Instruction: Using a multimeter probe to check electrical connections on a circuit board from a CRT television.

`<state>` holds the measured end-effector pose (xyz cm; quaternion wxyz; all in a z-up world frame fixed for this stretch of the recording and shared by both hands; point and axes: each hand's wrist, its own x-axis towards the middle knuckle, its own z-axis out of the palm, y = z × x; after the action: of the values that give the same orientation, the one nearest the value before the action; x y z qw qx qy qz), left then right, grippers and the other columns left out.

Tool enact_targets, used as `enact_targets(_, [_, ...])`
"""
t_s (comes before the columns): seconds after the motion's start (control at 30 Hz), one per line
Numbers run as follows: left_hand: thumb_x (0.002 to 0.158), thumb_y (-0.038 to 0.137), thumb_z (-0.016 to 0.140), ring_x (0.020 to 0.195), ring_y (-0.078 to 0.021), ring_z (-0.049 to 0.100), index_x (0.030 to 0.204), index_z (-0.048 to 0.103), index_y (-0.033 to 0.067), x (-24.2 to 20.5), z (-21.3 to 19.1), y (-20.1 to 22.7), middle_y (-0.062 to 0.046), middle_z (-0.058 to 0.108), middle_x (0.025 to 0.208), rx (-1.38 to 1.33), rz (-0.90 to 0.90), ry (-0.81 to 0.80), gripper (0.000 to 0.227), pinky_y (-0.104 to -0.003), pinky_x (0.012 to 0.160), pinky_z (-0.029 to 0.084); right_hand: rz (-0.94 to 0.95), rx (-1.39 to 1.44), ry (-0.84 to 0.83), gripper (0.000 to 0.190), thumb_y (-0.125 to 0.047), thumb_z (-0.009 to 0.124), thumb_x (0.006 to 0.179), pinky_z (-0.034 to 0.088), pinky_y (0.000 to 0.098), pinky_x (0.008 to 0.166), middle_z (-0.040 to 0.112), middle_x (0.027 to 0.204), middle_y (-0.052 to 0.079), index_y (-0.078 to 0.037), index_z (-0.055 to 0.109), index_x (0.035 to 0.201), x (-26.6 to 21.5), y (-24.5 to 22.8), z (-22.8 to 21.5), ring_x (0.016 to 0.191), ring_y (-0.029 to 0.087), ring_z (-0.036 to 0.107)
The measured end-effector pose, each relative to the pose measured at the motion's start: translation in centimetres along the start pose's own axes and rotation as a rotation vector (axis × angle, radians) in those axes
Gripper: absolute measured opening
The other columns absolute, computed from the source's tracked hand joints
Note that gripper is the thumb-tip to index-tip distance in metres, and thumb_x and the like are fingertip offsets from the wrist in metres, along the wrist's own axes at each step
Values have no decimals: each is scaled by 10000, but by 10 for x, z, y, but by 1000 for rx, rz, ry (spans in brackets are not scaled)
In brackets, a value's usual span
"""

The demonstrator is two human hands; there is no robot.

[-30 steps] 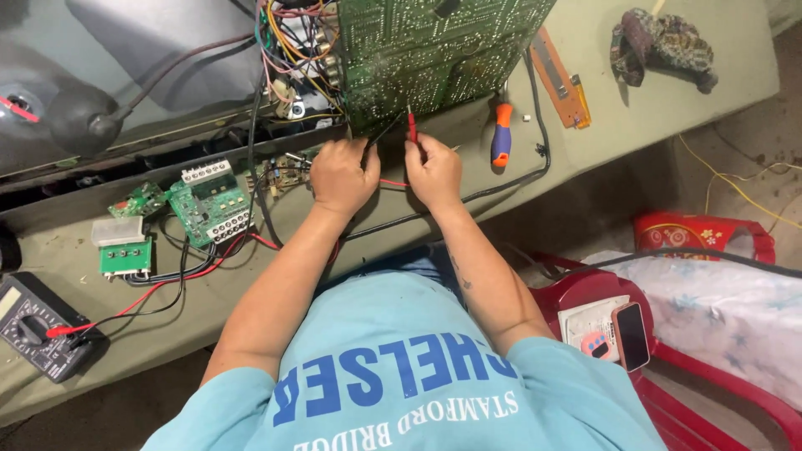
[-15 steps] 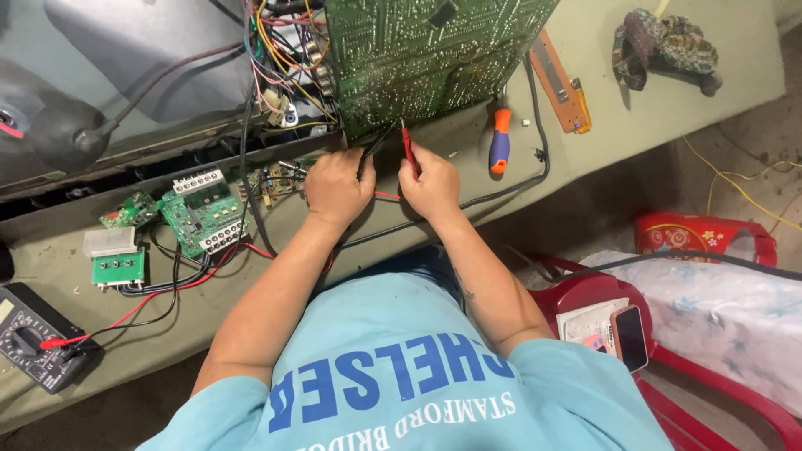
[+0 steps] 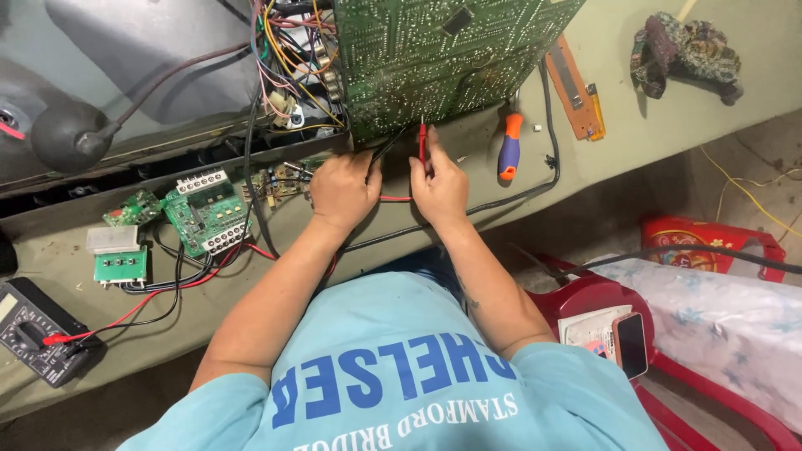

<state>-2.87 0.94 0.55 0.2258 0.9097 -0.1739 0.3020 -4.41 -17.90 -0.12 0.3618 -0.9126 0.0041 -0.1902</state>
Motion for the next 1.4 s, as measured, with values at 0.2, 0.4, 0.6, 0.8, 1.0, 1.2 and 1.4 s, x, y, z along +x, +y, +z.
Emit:
enact_targets(0.2, [843, 211, 723, 514, -255, 601, 887, 710, 150, 0, -1, -1, -14, 521, 577, -32, -15, 9, 77, -344, 487, 514, -70, -91, -35, 530, -223, 759, 888, 558, 462, 608, 711, 701, 105, -232, 645, 1405, -3, -3, -5, 720, 343, 730])
enact_targets(0.4, [852, 265, 731, 556, -227, 613, 960, 736, 196, -8, 8, -5, 3, 526, 612, 36, -13, 30, 128, -345, 516, 528, -52, -129, -71, 527, -236, 755, 836, 580, 435, 651, 719, 705, 44, -263, 684, 1358, -6, 4, 0, 727, 305, 735])
enact_targets(0.6, [863, 249, 722, 542, -235, 611, 949, 735, 194, -1, 1, -1, 0, 526, 603, 17, -22, 35, 103, -352, 502, 527, -52, -120, -83, 498, -241, 752, 839, 575, 437, 649, 714, 701, 37, -263, 696, 1333, -5, 6, 1, 719, 311, 727])
enact_targets(0.8, [856, 274, 734, 555, -231, 606, 962, 741, 211, -10, 12, -5, 4, 522, 608, 26, -31, 34, 124, -357, 512, 527, -59, -115, -78, 522, -235, 753, 831, 570, 452, 658, 704, 700, 44, -264, 687, 1348, -6, 6, 0, 739, 309, 727])
enact_targets(1.0, [865, 284, 731, 581, -230, 626, 962, 739, 210, -10, 11, -5, 6, 536, 622, 26, -29, 22, 122, -358, 527, 540, -59, -154, -75, 492, -251, 745, 831, 575, 439, 651, 705, 685, 31, -268, 701, 1321, -4, 0, -1, 733, 303, 729])
enact_targets(1.2, [880, 306, 720, 578, -223, 619, 971, 733, 219, -10, 11, -6, 11, 531, 625, 46, -17, 29, 126, -353, 528, 541, -43, -109, -70, 515, -247, 741, 836, 571, 436, 655, 688, 674, 29, -283, 684, 1348, -5, 4, -1, 726, 298, 725])
enact_targets(1.4, [904, 299, 712, 572, -231, 619, 976, 733, 206, -8, 11, -5, 4, 535, 625, 28, -18, 32, 119, -355, 519, 537, -35, -115, -70, 517, -235, 748, 832, 570, 446, 655, 700, 690, 31, -294, 688, 1342, -3, -3, -2, 740, 300, 732])
